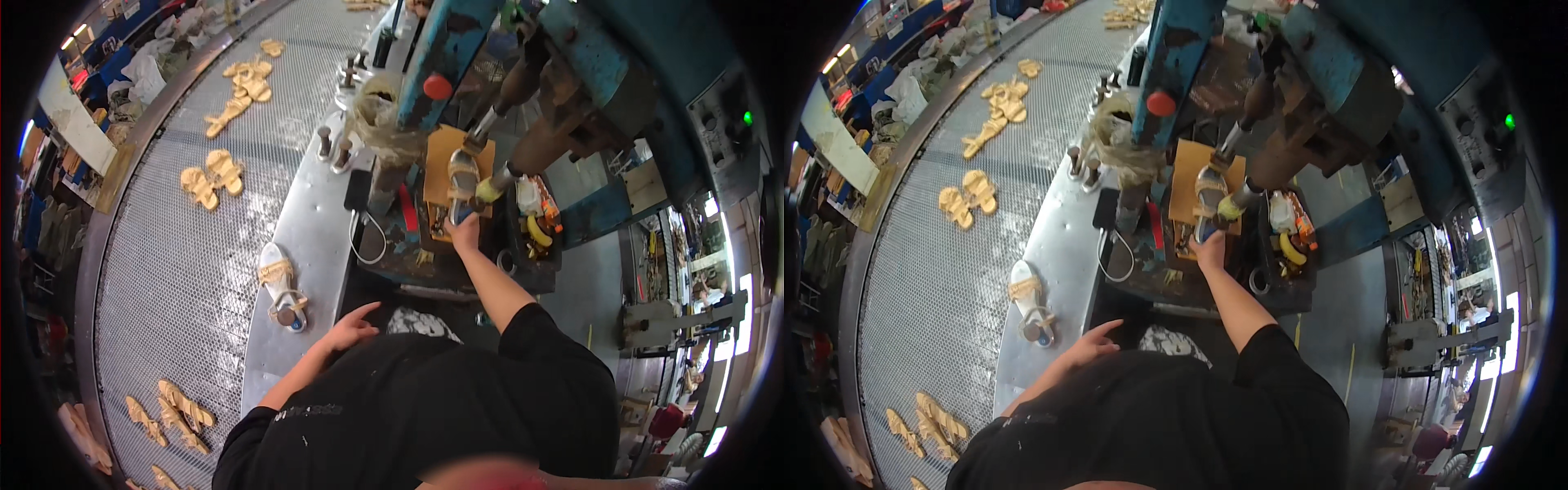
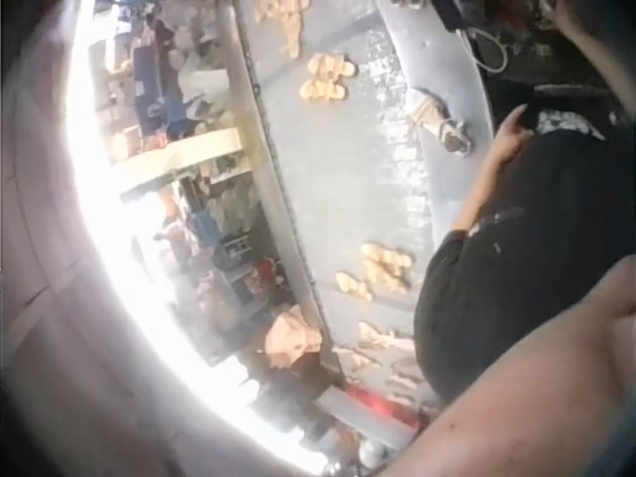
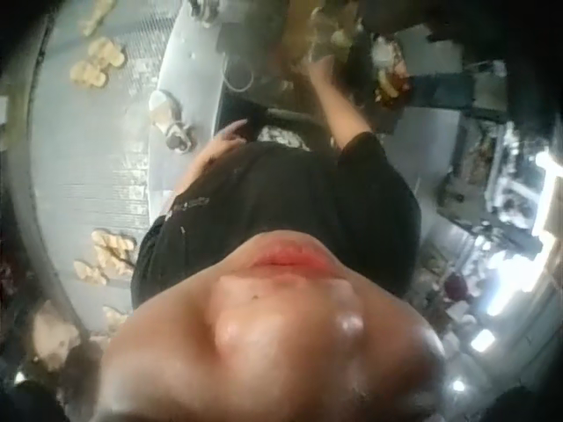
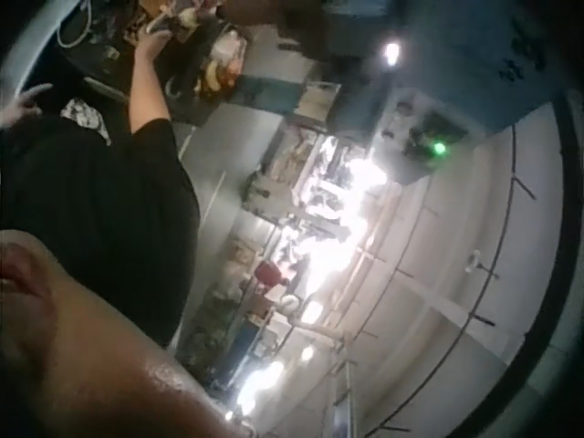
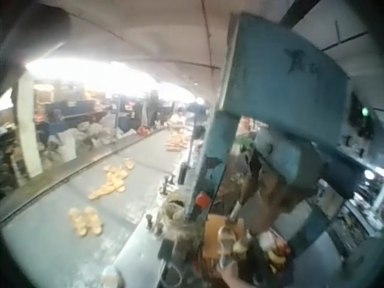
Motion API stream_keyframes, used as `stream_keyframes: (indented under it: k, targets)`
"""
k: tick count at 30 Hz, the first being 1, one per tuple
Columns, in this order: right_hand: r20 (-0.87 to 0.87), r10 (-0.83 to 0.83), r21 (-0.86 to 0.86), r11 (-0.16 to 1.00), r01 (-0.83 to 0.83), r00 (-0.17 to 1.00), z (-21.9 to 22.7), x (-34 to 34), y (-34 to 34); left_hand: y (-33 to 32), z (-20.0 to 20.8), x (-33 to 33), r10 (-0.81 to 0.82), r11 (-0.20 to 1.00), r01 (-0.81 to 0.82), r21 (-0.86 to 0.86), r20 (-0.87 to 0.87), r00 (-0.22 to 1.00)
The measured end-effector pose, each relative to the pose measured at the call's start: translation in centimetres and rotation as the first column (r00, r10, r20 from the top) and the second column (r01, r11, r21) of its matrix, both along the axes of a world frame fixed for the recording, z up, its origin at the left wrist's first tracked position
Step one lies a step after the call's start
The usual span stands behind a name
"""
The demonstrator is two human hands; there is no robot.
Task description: The person picks sandals from a conveyor belt, fits them onto shoe lasts, presses them in a machine press, and removes them from the lasts.
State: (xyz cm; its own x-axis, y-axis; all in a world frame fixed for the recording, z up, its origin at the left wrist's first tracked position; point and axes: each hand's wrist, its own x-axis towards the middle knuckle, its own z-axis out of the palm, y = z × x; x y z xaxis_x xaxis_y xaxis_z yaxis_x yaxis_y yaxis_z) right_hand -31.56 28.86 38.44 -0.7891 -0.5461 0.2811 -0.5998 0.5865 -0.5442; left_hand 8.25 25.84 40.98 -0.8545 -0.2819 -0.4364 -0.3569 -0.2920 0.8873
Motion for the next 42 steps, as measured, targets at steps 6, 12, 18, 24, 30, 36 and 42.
stream_keyframes:
  k: [6, 12, 18, 24, 30, 36, 42]
  targets:
    - [0.152, 0.017, -0.052, 0.999, -0.009, 0.988, 3.1, 1.6, 2.7, -0.7, 5.4, -6.1, -0.45, 0.892, 0.435, -0.124, -0.341, 0.825]
    - [-0.089, 0.223, -0.073, 0.971, -0.229, 0.971, 6.5, 13.0, 12.0, 0.5, 7.5, -3.4, -0.515, 0.835, 0.409, -0.368, -0.264, 0.815]
    - [0.381, 0.35, 0.234, 0.859, -0.456, 0.856, 3.2, 14.1, 19.1, 0.1, 4.5, 9.8, 0.119, 0.846, -0.155, -0.51, -0.104, 0.988]
    - [0.499, 0.507, 0.326, 0.642, -0.694, 0.703, -0.6, 19.0, 13.1, 5.7, -1.5, 27.6, 0.695, 0.684, -0.565, -0.461, 0.179, 0.696]
    - [0.698, 0.592, -0.082, 0.626, -0.776, 0.404, -4.7, 27.1, 7.8, 2.9, -2.2, 38.5, 0.906, 0.17, -0.656, -0.735, -0.146, 0.397]
    - [0.715, 0.611, -0.081, 0.556, -0.827, 0.34, -3.1, 33.8, 4.6, 3.8, -5.2, 57.4, 0.967, -0.228, -0.441, -0.868, -0.151, -0.204]
    - [0.533, 0.765, 0.111, 0.361, -0.926, 0.362, -1.3, 38.5, 2.3, 15.6, -14.1, 80.1, 0.814, 0.199, -0.093, -0.976, 0.217, -0.538]
